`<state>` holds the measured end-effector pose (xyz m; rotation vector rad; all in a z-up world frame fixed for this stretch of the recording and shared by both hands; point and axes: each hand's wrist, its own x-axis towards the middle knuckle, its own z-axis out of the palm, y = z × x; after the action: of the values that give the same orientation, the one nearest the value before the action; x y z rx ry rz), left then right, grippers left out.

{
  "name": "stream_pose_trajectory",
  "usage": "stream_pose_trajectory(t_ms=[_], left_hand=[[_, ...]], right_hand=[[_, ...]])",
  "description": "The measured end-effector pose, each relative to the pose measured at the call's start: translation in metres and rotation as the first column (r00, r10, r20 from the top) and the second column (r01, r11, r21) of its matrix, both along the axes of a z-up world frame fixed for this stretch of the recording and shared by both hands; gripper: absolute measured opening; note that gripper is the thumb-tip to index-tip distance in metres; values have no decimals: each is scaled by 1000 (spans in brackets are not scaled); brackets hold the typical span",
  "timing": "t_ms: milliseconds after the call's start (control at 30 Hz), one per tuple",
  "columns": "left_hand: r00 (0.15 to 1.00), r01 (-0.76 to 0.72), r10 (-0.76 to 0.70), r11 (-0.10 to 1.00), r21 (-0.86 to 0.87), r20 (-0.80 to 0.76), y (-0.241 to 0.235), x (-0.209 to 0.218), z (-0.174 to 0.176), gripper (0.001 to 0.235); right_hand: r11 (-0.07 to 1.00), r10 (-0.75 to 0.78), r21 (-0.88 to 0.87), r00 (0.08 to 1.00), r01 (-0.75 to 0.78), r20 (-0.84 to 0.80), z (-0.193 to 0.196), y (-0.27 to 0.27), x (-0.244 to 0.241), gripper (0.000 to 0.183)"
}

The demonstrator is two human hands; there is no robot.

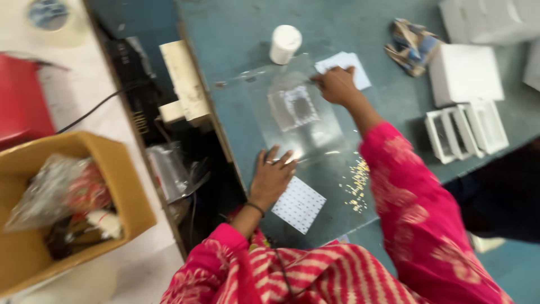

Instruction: The person places a square LED panel under a transparent sheet and uses a squeegee to spread adhesive across its surface. They repeat this process for multiple panels, then use tweezers to gather small gold components from the table.

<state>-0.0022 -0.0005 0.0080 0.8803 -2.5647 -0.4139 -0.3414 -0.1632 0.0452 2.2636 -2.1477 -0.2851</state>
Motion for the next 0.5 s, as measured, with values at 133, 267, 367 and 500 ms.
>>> stream_pose_trajectory(t_ms=[133,267,367,500], left_hand=[[1000,-13,14,996,93,-15,2,-1,8,37],[1000,-10,11,991,136,-7,-2,-3,8,37],[1000,-9,10,989,151,-4,-1,-3,6,37],[1000,-4,5,990,139,-12,-2,-2,6,37]], right_hand=[[986,-158,-38,984,162,85,-3,-33,20,33],[983,-169,74,986,168,5,1,-57,24,38],[977,-138,165,990,137,-5,5,-49,19,39],[977,-126,179,992,120,21,8,-13,20,40]])
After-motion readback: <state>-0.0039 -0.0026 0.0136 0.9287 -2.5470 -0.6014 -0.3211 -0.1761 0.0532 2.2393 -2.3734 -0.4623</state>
